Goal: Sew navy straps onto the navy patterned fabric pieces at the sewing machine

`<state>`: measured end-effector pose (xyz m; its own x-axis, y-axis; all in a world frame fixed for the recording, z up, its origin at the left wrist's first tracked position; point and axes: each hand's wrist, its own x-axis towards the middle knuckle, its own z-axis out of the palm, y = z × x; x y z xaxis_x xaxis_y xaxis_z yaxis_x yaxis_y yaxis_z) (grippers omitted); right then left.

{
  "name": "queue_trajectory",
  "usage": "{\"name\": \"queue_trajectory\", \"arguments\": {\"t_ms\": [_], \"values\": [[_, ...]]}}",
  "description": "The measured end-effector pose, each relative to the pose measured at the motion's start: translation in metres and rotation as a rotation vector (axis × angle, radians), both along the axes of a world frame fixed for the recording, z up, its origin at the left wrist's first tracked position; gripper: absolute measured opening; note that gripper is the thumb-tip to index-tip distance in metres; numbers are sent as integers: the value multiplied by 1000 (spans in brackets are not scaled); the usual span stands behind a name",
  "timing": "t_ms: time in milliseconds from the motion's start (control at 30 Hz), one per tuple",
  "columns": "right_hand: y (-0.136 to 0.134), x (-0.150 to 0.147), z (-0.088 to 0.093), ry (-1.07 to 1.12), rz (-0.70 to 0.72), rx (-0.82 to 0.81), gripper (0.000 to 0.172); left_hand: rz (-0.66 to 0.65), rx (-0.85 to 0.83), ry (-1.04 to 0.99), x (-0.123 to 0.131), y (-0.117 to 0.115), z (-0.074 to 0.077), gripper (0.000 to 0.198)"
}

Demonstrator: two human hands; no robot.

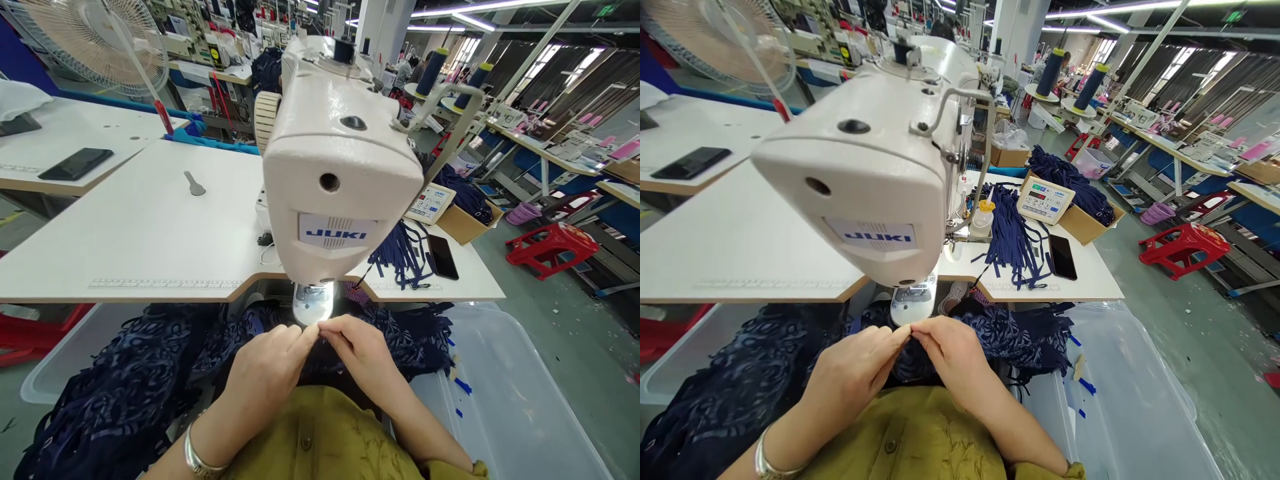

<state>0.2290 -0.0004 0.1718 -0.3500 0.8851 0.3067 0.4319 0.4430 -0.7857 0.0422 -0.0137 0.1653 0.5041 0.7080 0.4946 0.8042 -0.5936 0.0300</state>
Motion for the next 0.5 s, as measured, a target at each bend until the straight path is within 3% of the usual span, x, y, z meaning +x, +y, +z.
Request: {"name": "queue_trajectory", "arguments": {"t_ms": [133,200,300,500], "values": [[2,-2,0,64,-78,-70,16,12,-18,-65,4,0,-1,19],[3,-4,-2,112,-184,-92,16,25,-19,-95,6,-1,-4,17],[5,-5,-5,147,-283,-72,15,32,-8,-106,8,-1,-8,25],[5,5,-1,26,-56,106,13,-32,-121,-134,-1,-1,-5,20]]}}
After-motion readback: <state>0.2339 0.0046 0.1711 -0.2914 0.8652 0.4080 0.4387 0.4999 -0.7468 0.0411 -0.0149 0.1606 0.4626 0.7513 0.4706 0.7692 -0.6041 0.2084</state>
